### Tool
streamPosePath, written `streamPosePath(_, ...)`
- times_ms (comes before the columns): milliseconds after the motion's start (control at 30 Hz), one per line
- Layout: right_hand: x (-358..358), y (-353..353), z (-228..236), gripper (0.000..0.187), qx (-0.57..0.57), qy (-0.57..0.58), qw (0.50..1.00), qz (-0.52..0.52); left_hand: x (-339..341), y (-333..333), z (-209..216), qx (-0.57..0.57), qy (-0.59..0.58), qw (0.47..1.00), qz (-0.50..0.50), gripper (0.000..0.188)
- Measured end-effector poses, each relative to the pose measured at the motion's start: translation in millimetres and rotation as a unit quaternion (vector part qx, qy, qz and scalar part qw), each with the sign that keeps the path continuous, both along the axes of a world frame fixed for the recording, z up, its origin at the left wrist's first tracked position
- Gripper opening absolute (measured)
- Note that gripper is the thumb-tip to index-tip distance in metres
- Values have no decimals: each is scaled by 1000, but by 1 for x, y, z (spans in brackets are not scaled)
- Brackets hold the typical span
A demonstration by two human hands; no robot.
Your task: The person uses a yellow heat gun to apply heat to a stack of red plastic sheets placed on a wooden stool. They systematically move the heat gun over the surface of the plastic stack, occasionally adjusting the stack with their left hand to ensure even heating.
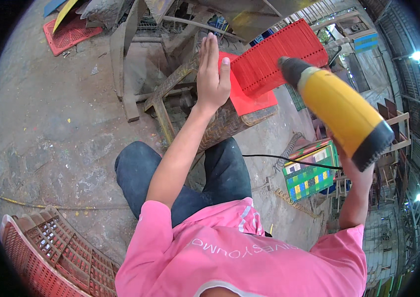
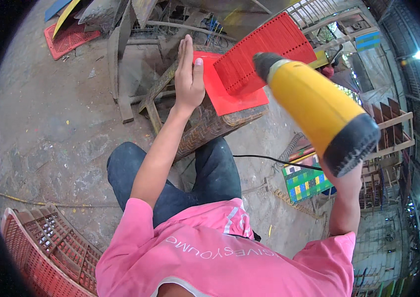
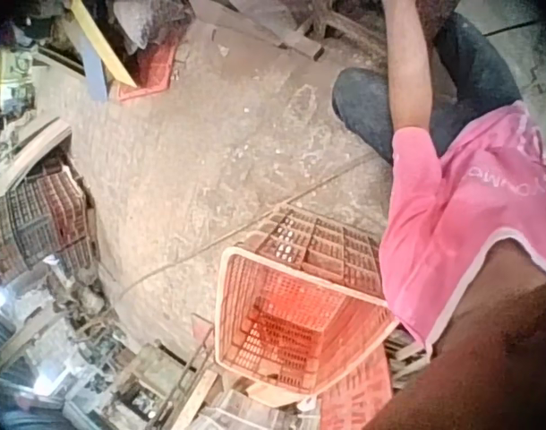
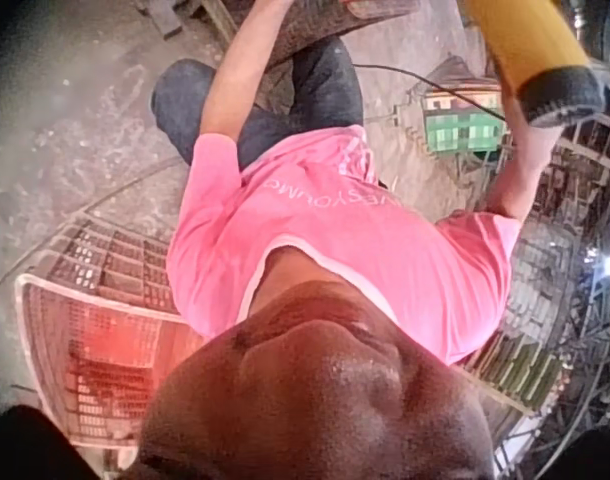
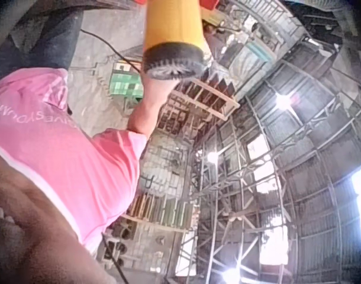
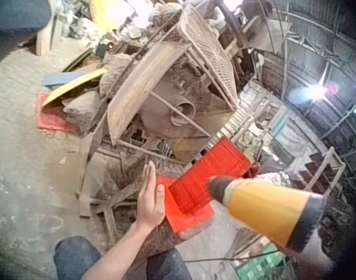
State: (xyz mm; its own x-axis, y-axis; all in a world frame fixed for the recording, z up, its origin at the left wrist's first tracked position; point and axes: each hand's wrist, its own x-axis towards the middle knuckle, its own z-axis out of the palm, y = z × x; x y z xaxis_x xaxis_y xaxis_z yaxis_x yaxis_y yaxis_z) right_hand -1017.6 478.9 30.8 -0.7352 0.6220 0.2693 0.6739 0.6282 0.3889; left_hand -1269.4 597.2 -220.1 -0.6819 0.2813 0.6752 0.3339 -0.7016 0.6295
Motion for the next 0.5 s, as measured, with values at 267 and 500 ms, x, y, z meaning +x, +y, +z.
streamPosePath(267,9,4,-18,33,-7,-119,993,22,-2,-1,-3,-17,-1,1000,0,56)
streamPosePath(500,-23,5,-1,37,8,136,991,17,-4,2,-7,-11,3,1000,5,55)
